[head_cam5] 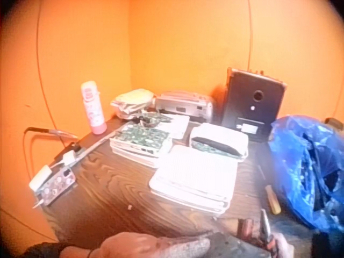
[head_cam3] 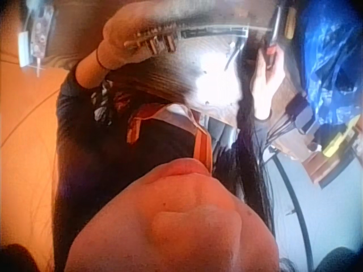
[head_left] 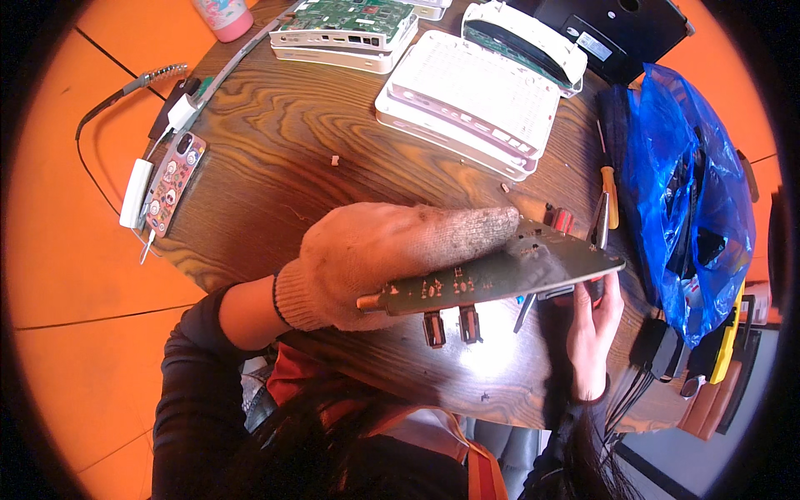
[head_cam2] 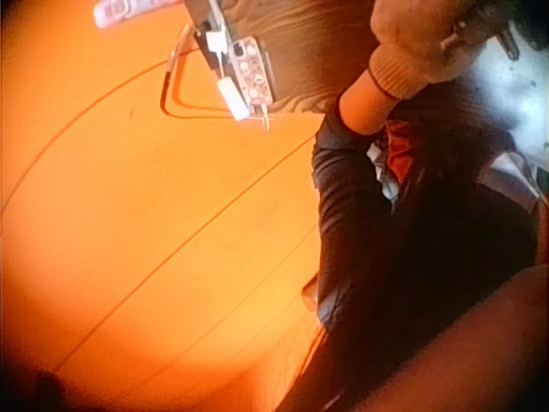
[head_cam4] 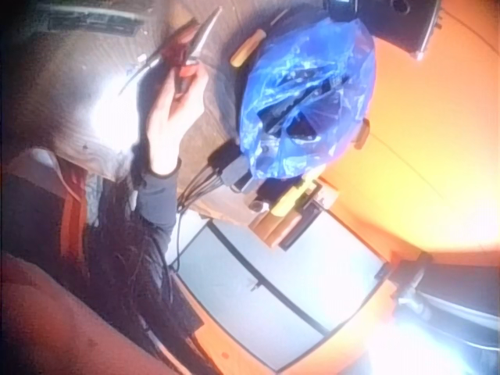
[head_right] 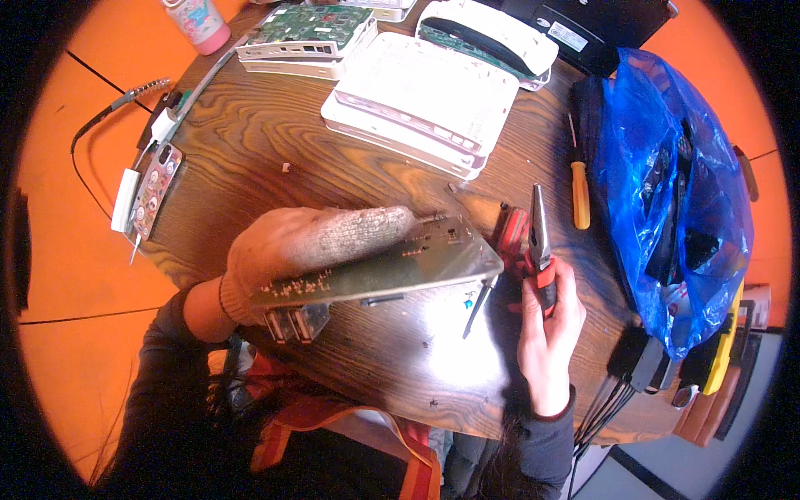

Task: The person uses pliers and a screwdriver to remove components from a green circuit board. They repeatedly pry and pull parts off, place them on the table, and briefly wipe their hands with a tissue before continuing the removal.

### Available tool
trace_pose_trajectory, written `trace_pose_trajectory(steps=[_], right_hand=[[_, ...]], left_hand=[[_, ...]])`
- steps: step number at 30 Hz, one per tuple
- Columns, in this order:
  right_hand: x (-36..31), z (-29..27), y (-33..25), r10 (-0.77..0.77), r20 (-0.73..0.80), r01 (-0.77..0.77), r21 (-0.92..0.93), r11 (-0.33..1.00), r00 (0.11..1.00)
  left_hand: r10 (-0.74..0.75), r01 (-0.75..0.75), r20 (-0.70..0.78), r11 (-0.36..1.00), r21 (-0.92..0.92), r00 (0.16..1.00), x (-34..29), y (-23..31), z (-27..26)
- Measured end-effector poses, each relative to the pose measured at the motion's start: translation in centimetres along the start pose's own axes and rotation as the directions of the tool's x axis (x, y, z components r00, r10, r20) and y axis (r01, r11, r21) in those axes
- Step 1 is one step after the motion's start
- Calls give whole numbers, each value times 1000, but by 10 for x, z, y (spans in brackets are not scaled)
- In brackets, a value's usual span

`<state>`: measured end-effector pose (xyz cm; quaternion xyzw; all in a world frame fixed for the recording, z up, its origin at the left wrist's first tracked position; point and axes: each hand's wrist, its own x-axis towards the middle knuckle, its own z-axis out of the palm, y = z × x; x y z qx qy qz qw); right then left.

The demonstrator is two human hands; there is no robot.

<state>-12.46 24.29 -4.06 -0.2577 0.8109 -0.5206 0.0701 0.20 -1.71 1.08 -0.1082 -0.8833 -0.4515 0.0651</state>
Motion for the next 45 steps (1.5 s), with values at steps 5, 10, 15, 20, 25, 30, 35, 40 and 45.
trace_pose_trajectory(steps=[5,10,15,20,25,30,35,40,45], right_hand=[[0,-1,-2,-99,17,100,-97,990,995],[0,-2,-1,-116,29,118,-121,986,993],[0,-1,2,-149,18,150,-152,977,989],[-2,1,2,-44,-22,44,-27,999,999],[-1,1,2,-89,-7,88,-79,993,996],[-1,0,1,-68,0,67,-77,995,998],[-2,1,-2,-81,-2,81,-80,994,997],[-1,0,-3,-83,36,87,-129,988,996],[-1,1,-4,-75,25,77,-95,992,997]], left_hand=[[143,-142,-43,989,33,989,3,-4,2],[168,-161,-69,982,94,983,-1,-7,5],[281,-244,-61,907,343,958,-1,-20,11],[341,-285,-118,896,342,933,-3,-29,16],[367,-311,-142,900,306,919,-1,-27,15],[220,-206,-72,964,165,973,-3,-17,10],[190,-177,-66,970,164,979,-3,-9,7],[227,-216,-116,971,100,967,-1,-12,9],[174,-183,-118,980,-72,978,-2,-18,11]])
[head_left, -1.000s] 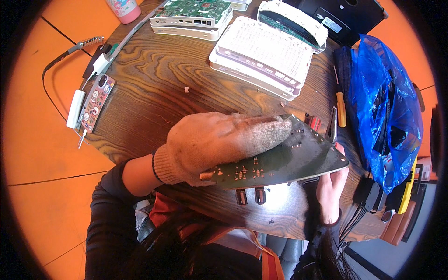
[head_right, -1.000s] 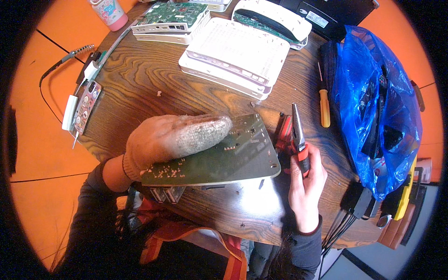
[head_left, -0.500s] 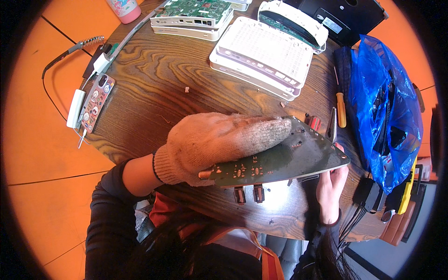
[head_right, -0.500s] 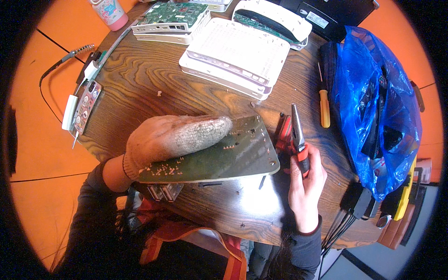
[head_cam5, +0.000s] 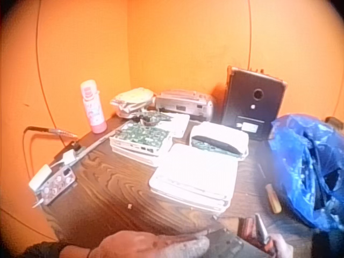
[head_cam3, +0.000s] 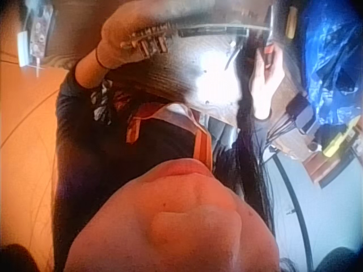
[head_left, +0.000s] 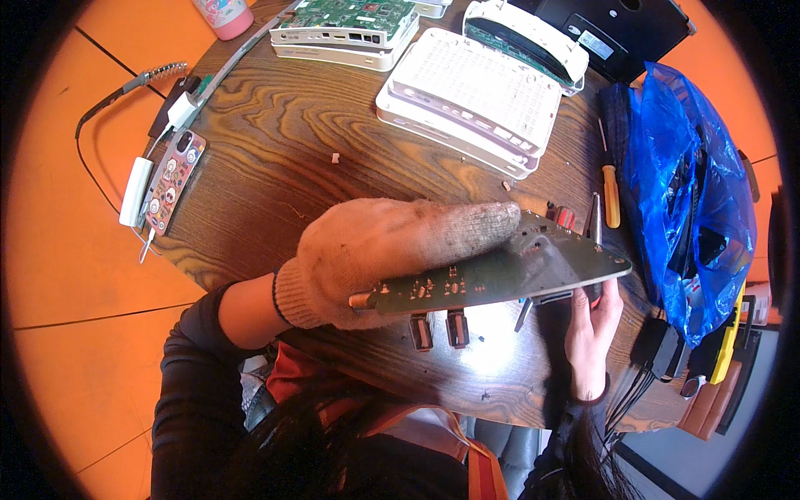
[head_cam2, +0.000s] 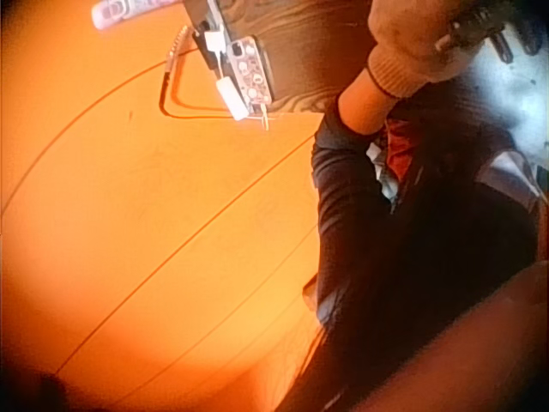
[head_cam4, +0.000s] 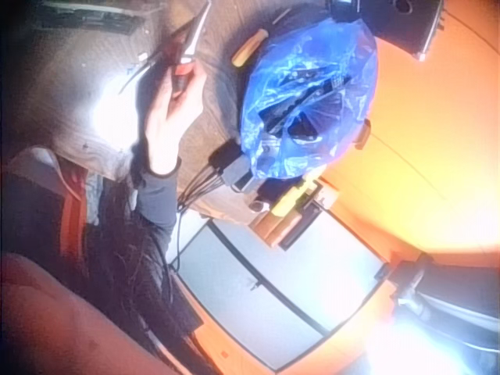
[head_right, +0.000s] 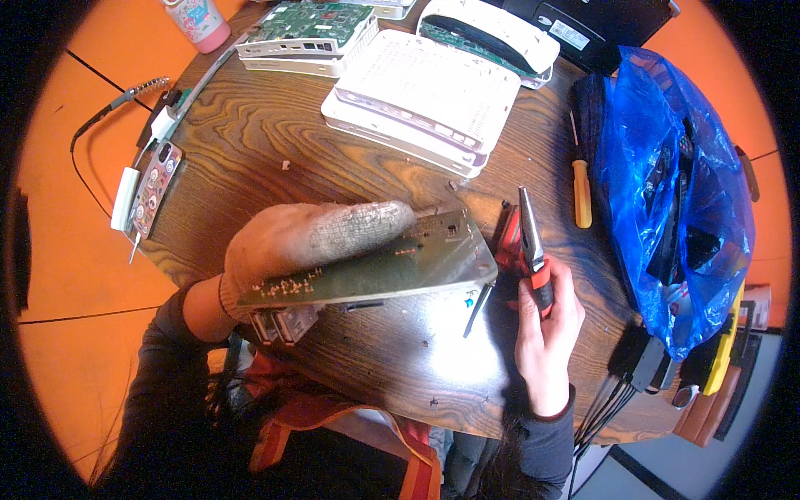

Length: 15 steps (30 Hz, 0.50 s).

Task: The person uses pliers and a screwdriver to remove components from a green circuit board. They repeatedly pry and pull parts off, place them on the table, and briefly wipe their hands with a tissue before continuing the removal.

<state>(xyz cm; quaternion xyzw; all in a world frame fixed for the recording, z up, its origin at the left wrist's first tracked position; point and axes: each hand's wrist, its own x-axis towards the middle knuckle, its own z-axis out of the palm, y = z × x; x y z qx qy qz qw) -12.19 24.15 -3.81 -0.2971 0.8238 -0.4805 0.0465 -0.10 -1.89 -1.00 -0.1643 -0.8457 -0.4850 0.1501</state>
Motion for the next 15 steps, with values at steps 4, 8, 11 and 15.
trace_pose_trajectory(steps=[4,8,11,15], right_hand=[[0,1,-2,58,3,-58,31,998,998],[0,0,-1,-14,5,15,-34,999,1000],[0,-2,2,-12,9,12,-41,999,1000],[0,-2,3,-38,17,39,-69,997,999]], left_hand=[[24,-19,-24,979,205,999,0,2,-1],[-25,22,21,992,127,999,1,9,-3],[-4,0,23,986,169,1000,2,13,-4],[23,-27,23,975,219,999,3,10,-3]])
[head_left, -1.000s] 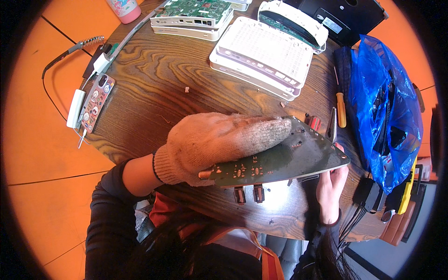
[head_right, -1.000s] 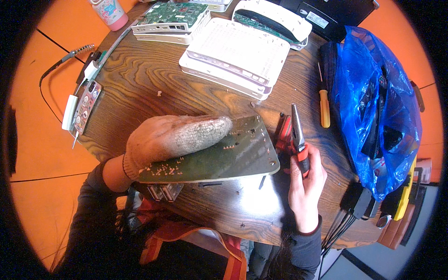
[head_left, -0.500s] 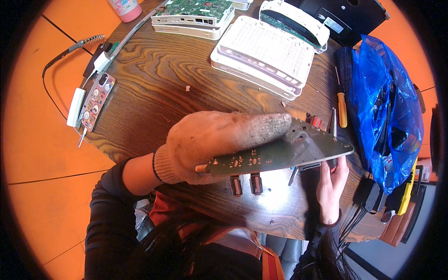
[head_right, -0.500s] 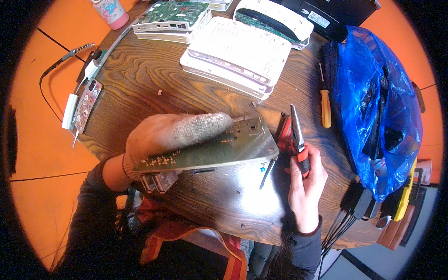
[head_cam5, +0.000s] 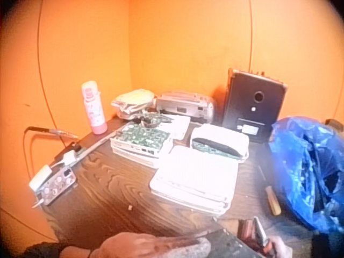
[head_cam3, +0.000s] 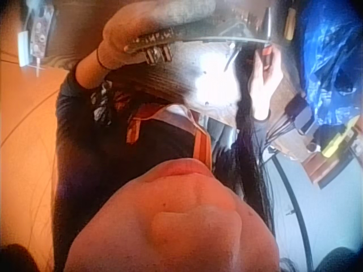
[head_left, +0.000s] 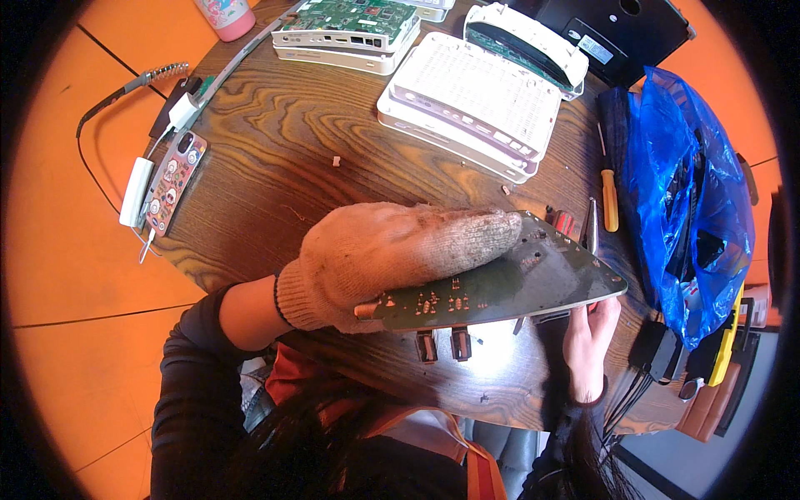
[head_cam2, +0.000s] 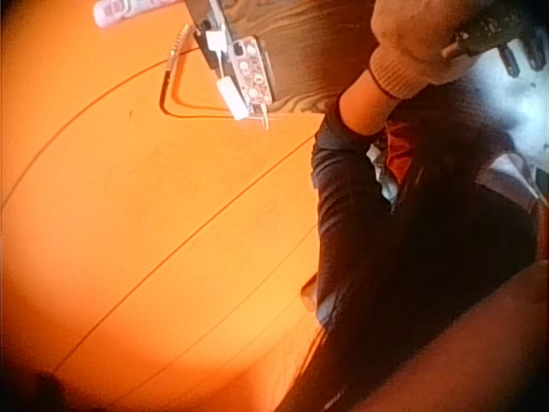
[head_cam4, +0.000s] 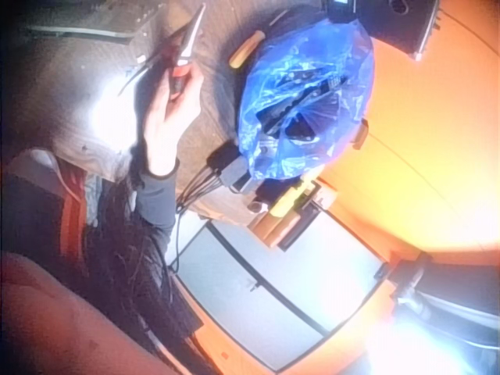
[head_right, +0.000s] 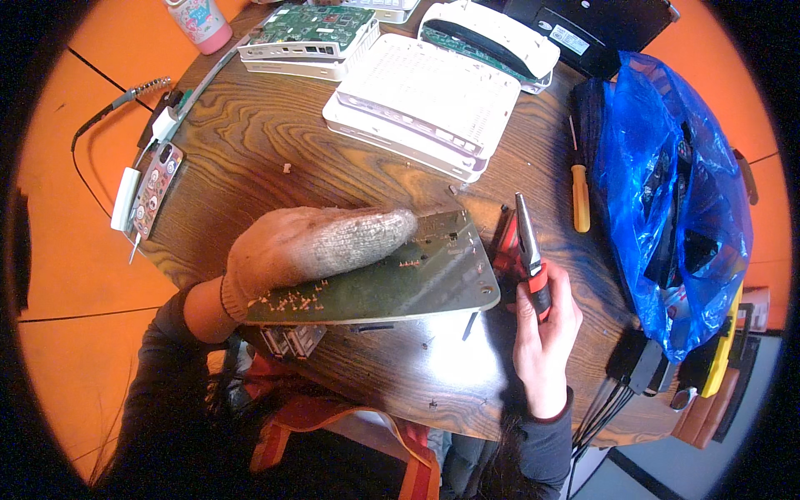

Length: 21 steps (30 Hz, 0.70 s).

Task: The person uses pliers and a screwdriver to remove components from a green circuit board. They repeatedly pry and pull parts off, place them on the table, and briefly wipe their hands with a tissue before continuing the removal.

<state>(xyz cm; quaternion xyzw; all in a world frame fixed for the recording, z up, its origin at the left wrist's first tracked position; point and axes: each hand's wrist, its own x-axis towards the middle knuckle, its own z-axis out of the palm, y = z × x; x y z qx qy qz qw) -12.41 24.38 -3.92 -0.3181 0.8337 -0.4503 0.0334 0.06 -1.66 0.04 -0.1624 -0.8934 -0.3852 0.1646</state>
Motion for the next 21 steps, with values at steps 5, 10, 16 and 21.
trace_pose_trajectory(steps=[5,10,16,21], right_hand=[[1,3,-8,78,-20,-77,58,995,997],[5,-8,-8,180,-14,-181,-133,974,984],[13,-18,13,32,-184,-100,-373,922,982],[10,-11,23,60,-237,-215,-711,670,970]], left_hand=[[-49,44,-20,976,-214,999,-4,-9,5],[-449,172,-296,747,-642,843,-16,-2,13],[-765,19,-194,261,-965,614,-4,-10,18],[-753,53,-126,209,-976,646,4,-14,10]])
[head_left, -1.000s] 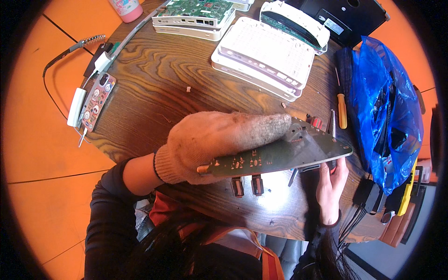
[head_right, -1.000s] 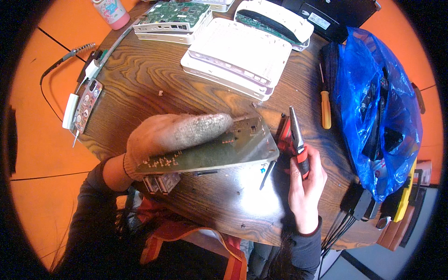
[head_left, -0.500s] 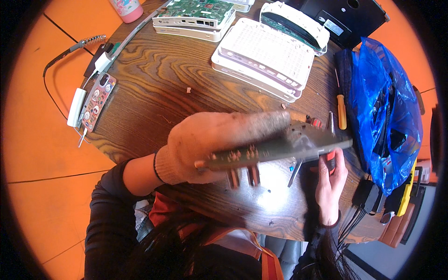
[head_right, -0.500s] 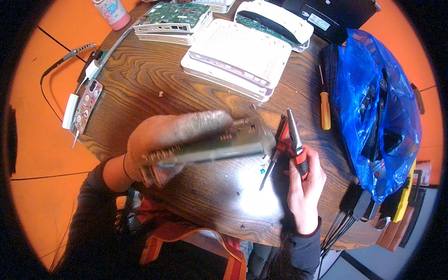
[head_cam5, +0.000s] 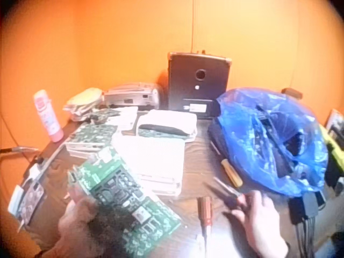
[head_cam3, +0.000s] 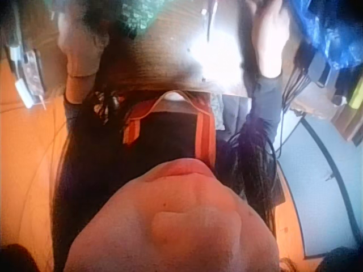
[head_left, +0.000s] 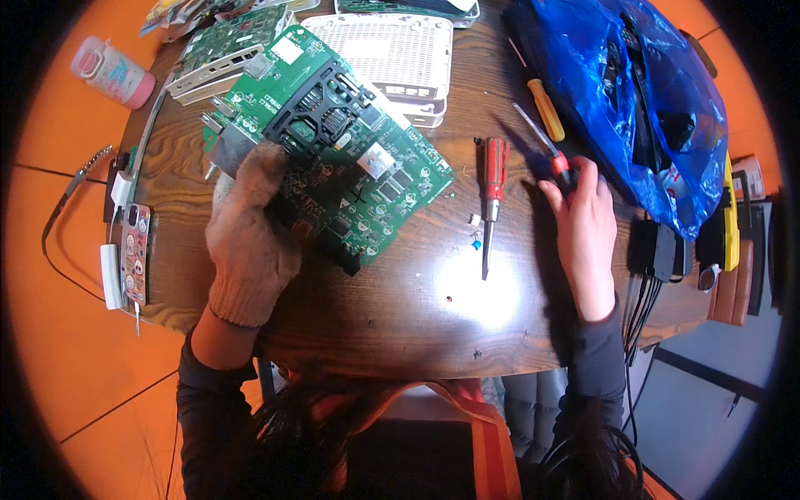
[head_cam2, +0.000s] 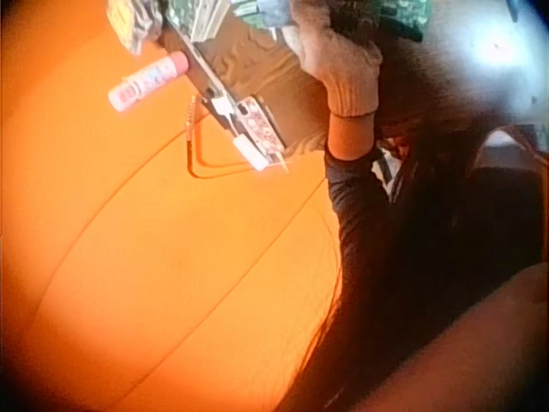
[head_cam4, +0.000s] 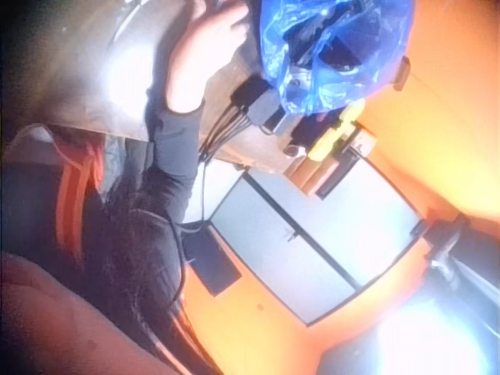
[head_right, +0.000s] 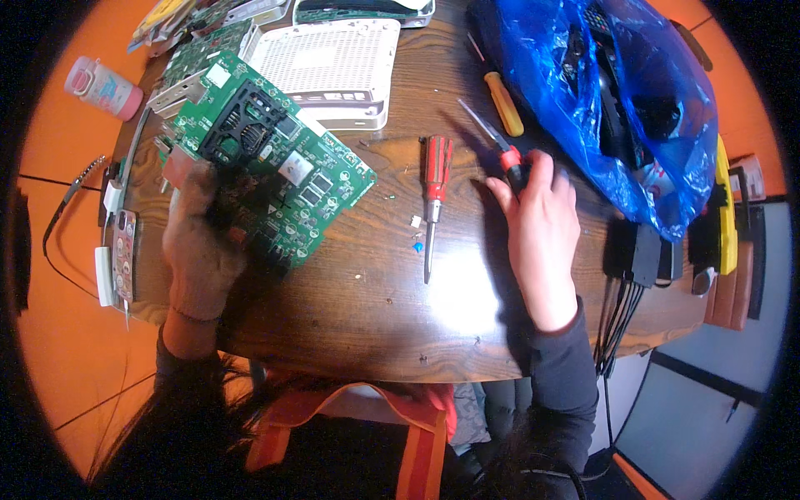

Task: The person uses pliers and a screwdriver to remove components from a green circuit board. They repeatedly pry and pull parts off, place them on the table, and briefly wipe their hands with a tissue before continuing the removal.

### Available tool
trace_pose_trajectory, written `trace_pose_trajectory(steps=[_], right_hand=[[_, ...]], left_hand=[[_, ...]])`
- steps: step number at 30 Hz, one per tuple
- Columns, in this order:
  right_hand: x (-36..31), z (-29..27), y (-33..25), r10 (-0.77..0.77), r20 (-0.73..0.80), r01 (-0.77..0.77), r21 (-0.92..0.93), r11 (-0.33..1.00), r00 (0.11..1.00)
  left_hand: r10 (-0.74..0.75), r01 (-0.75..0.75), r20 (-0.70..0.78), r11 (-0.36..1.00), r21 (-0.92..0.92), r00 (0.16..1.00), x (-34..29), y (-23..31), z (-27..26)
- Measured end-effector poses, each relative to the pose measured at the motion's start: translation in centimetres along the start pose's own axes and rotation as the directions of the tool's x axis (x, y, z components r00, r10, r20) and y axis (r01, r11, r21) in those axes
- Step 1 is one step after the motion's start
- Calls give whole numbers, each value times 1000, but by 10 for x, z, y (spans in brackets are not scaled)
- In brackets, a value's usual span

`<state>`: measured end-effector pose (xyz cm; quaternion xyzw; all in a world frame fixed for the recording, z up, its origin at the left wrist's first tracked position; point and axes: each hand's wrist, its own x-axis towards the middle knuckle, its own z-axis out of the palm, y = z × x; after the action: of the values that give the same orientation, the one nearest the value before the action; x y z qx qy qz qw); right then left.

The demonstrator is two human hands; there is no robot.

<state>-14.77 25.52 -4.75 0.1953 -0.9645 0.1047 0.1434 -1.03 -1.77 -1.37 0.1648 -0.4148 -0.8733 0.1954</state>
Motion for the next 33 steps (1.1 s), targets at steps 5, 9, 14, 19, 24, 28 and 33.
trace_pose_trajectory(steps=[5,9,14,19,24,28,33], right_hand=[[3,16,-2,-74,-61,62,-177,982,995],[2,11,-13,-18,-61,-2,-308,951,998],[6,3,-44,-156,-52,157,19,987,986],[16,13,-56,-207,67,187,227,956,976],[24,5,-44,-211,193,92,491,866,958],[44,-21,-27,-24,168,-138,875,464,985],[56,-66,-14,75,7,1,995,-96,997]], left_hand=[[-50,50,12,998,41,999,0,-6,-6],[-75,77,-33,995,62,997,3,-21,-10],[-195,191,76,980,54,978,2,-26,-7],[-236,228,17,951,207,972,2,-22,-2],[-207,185,89,961,205,974,0,-18,-2],[-132,82,174,959,271,976,-1,-11,-5],[-104,-12,247,904,428,963,-10,-5,-11]])
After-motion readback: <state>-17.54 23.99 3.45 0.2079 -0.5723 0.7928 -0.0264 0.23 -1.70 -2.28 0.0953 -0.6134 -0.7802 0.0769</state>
